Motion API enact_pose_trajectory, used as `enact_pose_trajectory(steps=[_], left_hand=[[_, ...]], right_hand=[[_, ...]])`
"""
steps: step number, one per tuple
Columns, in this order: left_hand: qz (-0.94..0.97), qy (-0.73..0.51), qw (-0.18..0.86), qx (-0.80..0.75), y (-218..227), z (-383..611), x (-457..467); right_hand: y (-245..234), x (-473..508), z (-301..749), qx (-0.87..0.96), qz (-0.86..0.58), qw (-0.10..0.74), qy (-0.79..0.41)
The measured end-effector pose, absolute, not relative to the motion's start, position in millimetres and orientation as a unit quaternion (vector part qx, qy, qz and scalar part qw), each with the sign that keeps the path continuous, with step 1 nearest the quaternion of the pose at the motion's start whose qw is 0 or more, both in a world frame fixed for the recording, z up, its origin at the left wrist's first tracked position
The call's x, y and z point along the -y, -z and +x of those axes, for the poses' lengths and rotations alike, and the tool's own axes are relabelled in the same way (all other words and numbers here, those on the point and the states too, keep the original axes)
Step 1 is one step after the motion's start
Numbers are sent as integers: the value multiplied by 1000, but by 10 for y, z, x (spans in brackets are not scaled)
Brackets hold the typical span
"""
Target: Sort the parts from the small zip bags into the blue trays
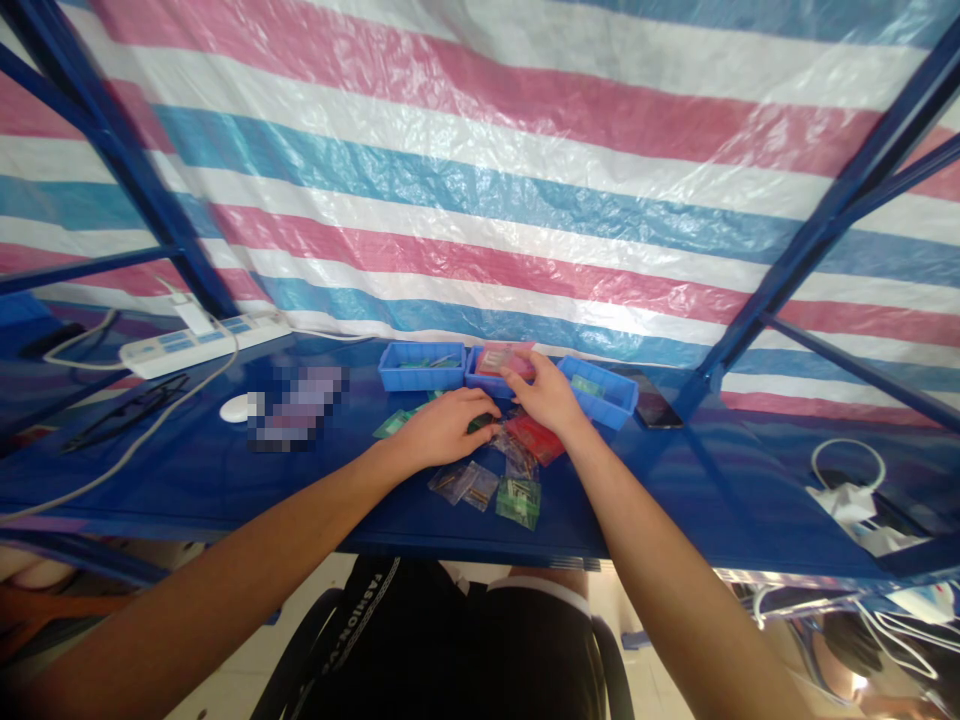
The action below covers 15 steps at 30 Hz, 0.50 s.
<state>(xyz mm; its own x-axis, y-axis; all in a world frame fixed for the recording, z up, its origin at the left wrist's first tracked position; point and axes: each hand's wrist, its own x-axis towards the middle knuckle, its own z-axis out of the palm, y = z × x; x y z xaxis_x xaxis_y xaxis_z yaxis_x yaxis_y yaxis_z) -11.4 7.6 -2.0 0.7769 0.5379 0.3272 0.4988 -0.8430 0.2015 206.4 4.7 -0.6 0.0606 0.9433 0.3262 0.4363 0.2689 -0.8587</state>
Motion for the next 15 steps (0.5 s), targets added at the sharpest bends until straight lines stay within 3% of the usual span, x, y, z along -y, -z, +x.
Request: enact_pose_trajectory(steps=[15], left_hand=[[940, -184, 52, -281, 14, -113, -73]], right_hand=[[24, -87, 2090, 643, -535, 502, -221]])
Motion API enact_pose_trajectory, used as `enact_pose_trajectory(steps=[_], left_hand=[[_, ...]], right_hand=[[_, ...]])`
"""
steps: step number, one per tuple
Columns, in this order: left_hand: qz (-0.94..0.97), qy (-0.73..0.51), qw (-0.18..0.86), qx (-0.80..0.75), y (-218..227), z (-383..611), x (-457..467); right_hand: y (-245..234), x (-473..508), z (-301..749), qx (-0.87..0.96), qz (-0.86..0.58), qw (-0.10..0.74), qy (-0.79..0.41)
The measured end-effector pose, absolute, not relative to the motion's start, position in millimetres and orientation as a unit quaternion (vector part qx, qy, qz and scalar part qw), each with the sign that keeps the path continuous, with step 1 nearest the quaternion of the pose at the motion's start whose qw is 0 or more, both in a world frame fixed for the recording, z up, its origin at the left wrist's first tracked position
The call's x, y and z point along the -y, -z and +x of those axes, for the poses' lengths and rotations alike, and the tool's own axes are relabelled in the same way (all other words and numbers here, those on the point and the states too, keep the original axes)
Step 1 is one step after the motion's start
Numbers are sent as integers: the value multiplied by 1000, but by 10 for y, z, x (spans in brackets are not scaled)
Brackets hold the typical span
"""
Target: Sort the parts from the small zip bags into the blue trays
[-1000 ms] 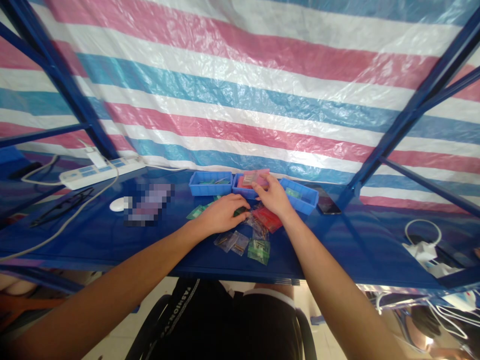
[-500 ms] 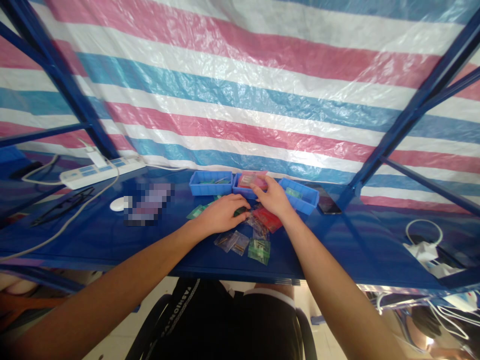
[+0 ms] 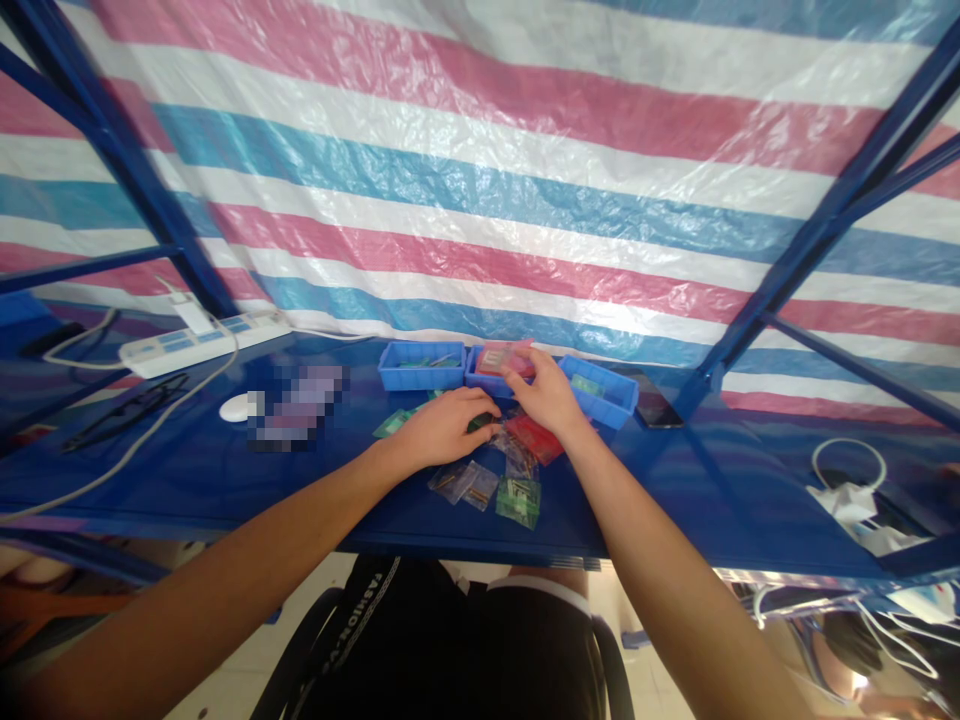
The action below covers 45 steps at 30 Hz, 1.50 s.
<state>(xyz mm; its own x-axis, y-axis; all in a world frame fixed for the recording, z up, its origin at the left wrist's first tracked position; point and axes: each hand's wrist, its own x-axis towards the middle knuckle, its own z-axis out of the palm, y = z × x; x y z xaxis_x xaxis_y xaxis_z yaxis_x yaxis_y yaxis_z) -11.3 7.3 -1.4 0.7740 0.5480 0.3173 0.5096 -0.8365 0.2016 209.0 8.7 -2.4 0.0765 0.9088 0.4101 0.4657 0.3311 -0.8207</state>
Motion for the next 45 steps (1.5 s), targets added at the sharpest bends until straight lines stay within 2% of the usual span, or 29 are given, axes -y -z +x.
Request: enact_pose_trajectory(steps=[11, 18, 25, 32, 36, 45], left_hand=[[928, -222, 86, -286, 108, -127, -173], [926, -237, 92, -280, 106, -125, -176], [922, -236, 96, -290, 120, -117, -167], [923, -253, 99, -271, 122, -105, -188], [917, -302, 91, -244, 85, -107, -177], [885, -392, 94, -233, -52, -104, -71]], right_hand=[[-11, -36, 2137, 659, -546, 492, -161], [13, -49, 2143, 713, -557, 420, -72], [62, -113, 2214, 686, -566, 456, -21], [-36, -54, 2190, 680, -525, 512, -21], [-92, 6, 2141, 679, -505, 533, -19], [-135, 101, 2049, 743, -455, 486, -63]])
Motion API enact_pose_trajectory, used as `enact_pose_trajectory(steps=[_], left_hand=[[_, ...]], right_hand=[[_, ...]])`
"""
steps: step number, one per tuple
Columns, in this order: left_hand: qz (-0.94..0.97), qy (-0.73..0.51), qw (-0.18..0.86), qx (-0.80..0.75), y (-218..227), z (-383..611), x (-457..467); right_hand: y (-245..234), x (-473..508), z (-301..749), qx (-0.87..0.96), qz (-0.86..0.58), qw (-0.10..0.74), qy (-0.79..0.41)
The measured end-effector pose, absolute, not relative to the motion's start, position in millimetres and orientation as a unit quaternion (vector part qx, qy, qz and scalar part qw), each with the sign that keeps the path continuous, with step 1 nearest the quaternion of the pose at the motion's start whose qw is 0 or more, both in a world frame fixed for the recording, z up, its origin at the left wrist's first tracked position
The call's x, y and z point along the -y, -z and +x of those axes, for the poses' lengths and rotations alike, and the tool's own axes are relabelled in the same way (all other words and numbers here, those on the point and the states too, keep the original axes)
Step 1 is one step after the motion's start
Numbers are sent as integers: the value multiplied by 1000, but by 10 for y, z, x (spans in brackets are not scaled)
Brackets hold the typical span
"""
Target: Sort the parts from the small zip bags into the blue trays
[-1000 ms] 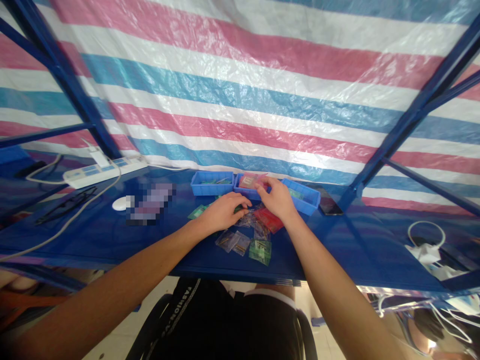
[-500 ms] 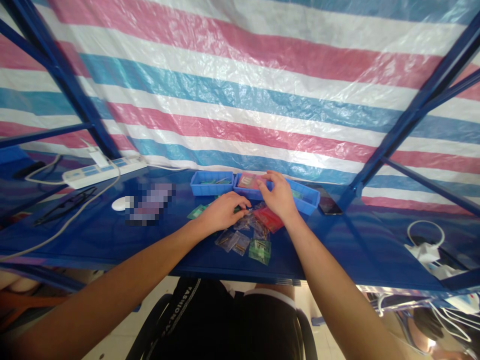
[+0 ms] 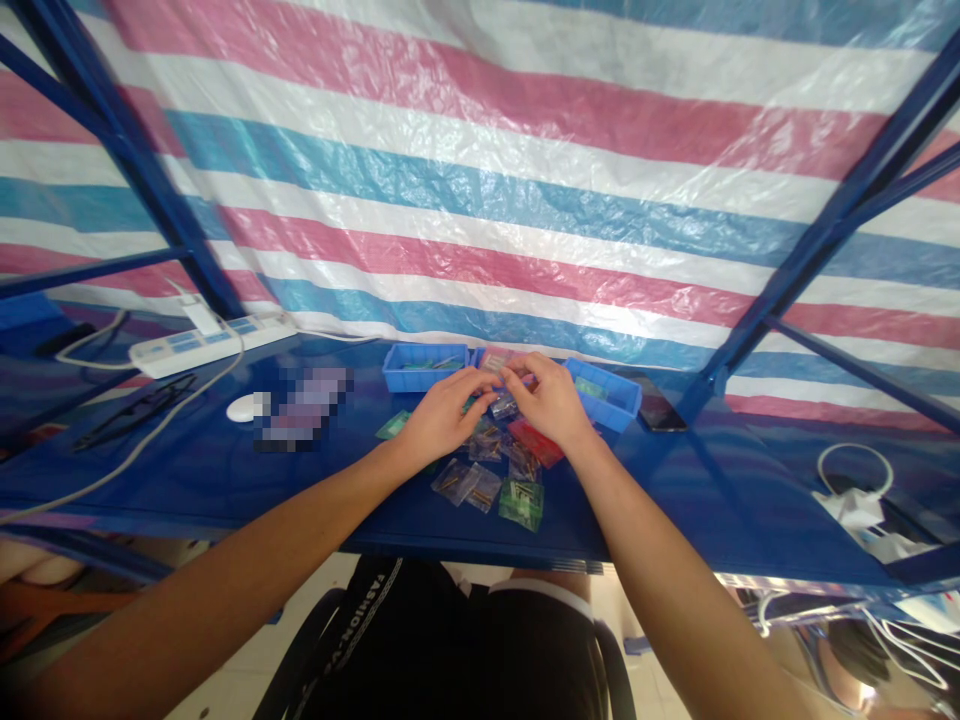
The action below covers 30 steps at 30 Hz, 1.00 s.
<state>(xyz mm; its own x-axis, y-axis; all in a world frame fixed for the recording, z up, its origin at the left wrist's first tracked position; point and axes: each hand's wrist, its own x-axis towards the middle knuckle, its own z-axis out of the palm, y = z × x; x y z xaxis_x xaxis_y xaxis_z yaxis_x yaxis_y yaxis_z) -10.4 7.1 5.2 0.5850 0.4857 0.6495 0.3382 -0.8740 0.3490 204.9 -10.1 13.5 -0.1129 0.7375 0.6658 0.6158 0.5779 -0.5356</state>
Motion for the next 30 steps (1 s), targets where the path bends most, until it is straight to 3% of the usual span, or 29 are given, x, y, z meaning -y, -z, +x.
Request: enact_pose_trajectory(steps=[12, 30], left_hand=[[833, -476, 98, -266, -38, -119, -100], [843, -436, 132, -287, -68, -123, -52]], right_hand=[[-67, 79, 2017, 696, -413, 502, -306], [-68, 80, 2022, 708, -413, 479, -316]])
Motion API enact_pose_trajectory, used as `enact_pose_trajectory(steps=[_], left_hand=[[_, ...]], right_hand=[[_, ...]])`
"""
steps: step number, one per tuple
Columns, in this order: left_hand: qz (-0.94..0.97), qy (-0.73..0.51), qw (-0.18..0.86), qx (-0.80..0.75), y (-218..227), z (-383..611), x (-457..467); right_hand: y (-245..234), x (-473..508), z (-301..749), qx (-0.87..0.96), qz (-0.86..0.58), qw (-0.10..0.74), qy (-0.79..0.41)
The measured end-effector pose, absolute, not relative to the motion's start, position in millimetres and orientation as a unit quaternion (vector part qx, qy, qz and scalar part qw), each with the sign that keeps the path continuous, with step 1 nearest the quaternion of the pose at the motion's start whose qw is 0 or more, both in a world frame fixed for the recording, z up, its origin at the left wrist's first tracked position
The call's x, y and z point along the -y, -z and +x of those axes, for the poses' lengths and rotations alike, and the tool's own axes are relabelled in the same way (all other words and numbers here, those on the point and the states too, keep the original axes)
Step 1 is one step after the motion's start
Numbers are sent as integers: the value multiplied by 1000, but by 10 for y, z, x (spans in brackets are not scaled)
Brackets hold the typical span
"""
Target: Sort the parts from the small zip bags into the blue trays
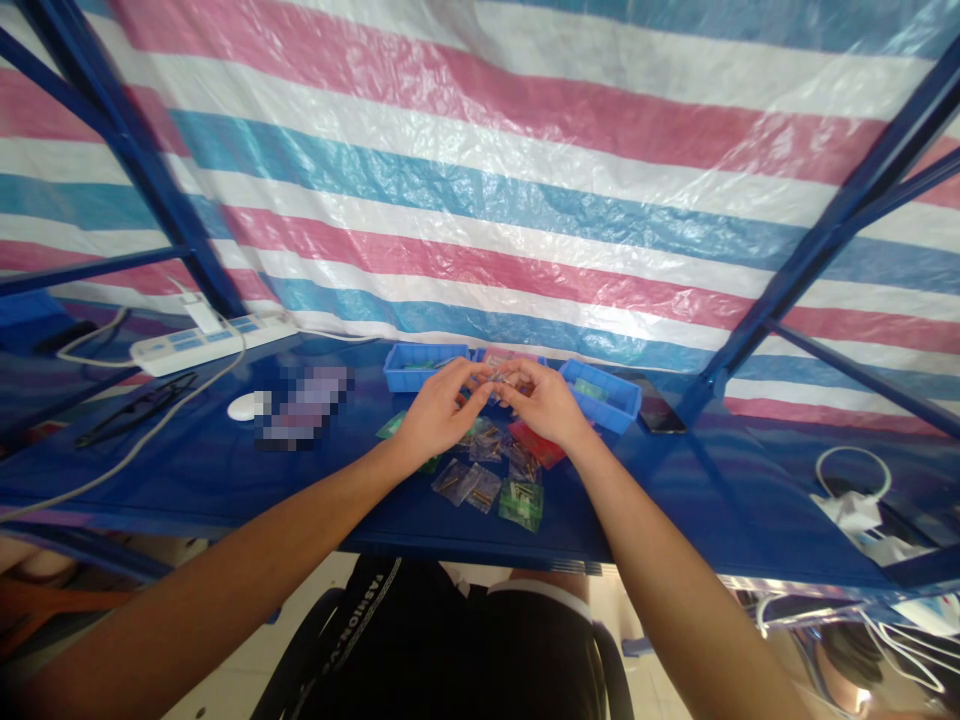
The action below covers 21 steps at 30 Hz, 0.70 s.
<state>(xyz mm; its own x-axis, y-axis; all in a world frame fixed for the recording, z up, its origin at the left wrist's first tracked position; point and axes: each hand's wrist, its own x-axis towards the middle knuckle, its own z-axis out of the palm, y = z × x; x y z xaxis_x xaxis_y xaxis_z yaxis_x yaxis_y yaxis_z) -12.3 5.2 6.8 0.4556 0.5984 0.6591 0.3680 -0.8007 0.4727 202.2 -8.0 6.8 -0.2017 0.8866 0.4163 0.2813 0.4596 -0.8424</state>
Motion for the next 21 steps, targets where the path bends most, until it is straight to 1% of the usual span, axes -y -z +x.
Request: enact_pose_trajectory(steps=[7, 12, 15, 21], left_hand=[[847, -428, 131, -286, -85, -122, -41], [857, -414, 130, -280, -117, -128, -31], [870, -385, 127, -279, -104, -127, -36], [903, -309, 101, -281, -8, -129, -63]], right_hand=[[-38, 74, 2022, 722, -411, 461, -311], [-63, 102, 2031, 749, -415, 440, -272], [-80, 136, 2038, 776, -423, 410, -224], [-95, 185, 2019, 839, -429, 312, -121]])
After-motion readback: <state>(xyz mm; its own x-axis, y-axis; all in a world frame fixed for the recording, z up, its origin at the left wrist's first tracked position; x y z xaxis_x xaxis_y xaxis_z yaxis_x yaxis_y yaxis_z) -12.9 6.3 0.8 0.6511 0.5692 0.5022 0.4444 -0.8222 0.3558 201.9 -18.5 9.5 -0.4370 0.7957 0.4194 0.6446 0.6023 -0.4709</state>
